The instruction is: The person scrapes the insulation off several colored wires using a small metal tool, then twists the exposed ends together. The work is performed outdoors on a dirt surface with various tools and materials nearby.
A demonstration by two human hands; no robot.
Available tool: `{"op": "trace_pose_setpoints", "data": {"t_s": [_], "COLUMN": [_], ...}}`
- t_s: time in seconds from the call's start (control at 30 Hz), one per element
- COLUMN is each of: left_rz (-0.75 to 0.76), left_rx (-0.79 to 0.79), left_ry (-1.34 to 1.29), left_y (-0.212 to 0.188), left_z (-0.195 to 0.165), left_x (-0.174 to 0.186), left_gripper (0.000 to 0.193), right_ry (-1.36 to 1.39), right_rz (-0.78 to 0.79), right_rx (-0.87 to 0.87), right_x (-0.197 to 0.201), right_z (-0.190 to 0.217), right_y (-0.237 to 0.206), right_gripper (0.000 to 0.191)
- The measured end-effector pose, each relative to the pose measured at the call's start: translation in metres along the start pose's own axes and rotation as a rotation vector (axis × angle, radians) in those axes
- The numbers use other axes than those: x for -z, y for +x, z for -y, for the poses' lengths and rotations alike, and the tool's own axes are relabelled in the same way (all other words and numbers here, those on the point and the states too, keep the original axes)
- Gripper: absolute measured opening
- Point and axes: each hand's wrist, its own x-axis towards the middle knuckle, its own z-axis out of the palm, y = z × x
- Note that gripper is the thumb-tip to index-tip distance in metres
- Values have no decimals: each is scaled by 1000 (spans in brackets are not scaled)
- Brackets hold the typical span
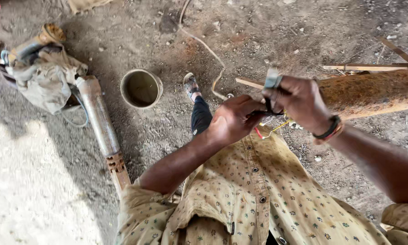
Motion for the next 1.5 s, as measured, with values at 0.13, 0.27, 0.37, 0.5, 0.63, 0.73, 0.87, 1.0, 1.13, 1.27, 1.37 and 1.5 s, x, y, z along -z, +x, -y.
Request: {"op": "trace_pose_setpoints", "data": {"t_s": [0.13,0.27,0.37,0.5,0.63,0.73,0.87,1.0,1.13,1.27,1.37,1.5], "left_rz": [-69,-13,159,524,661,656,639,601,426,-34,-198,-166], "left_rx": [-346,-210,37,445,431,480,511,456,341,60,-180,-274], "left_ry": [248,166,-11,-331,-692,-905,-1030,-1089,-611,-110,137,272], "left_y": [11,12,9,10,3,-3,-4,0,-3,-9,-5,-2], "left_z": [-3,-3,3,27,53,66,75,67,38,6,-4,-2], "left_x": [-1,6,11,13,11,9,7,9,11,6,0,-1], "left_gripper": [16,12,8,16,25,34,42,42,25,19,19,15], "right_ry": [205,7,97,238,-311,-523,-484,-671,-524,7,393,259], "right_rz": [165,287,265,292,350,200,66,-31,-124,42,202,344], "right_rx": [-89,-145,60,413,439,625,958,1095,778,10,-131,-262], "right_x": [2,7,4,-7,-9,-11,-14,0,-3,-6,-4,5], "right_z": [-7,-9,-5,1,0,-2,4,9,4,-6,-11,-10], "right_y": [13,16,9,-6,-16,-17,-11,-6,0,10,17,20], "right_gripper": [14,19,31,68,48,44,42,23,7,9,14,17]}}
